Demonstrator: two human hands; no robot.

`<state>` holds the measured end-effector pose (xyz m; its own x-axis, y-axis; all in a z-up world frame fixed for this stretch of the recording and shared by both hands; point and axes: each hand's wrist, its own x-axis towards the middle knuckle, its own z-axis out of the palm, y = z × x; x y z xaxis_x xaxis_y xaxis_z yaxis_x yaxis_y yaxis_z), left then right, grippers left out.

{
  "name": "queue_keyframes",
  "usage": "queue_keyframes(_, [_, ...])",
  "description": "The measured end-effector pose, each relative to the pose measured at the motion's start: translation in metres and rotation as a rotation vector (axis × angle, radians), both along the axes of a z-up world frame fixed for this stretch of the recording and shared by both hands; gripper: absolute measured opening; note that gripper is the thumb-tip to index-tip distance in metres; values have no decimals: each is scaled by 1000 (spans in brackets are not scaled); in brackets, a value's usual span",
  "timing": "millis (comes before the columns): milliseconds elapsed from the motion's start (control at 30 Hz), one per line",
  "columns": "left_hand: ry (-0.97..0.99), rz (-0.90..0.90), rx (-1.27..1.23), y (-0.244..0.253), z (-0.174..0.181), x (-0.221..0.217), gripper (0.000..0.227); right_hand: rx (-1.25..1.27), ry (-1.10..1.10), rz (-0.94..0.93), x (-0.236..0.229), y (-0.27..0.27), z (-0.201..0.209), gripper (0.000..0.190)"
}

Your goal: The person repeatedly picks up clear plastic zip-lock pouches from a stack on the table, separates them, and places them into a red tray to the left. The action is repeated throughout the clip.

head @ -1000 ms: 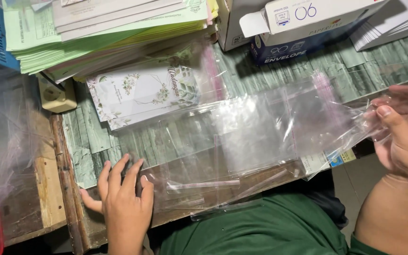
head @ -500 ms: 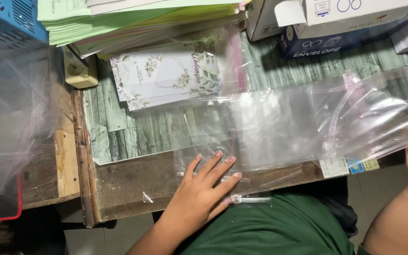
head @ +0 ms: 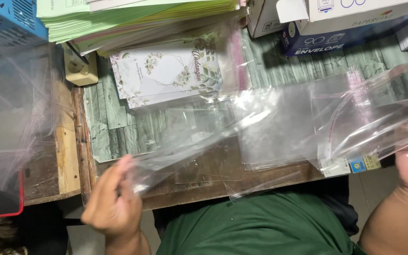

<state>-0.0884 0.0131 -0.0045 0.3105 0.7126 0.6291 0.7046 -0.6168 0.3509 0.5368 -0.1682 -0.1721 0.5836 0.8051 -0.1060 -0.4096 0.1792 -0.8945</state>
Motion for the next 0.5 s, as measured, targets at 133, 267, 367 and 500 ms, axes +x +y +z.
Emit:
queue_keyframes(133, [-8, 120, 281, -3, 4, -20, 7, 7, 183, -308, -129, 55, 111, 26])
queue_keyframes(267, [167, -167, 287, 0, -27, -51, 21, 39, -21, -417, -224, 71, 160, 24])
queue_keyframes(367, [298, -123, -169, -7, 19, -3, 12, 107, -171, -285, -253, 50, 142, 21])
queue_keyframes(500, [343, -119, -397, -12, 29, 7, 51, 172, -44, -177, -282, 45, 140, 33])
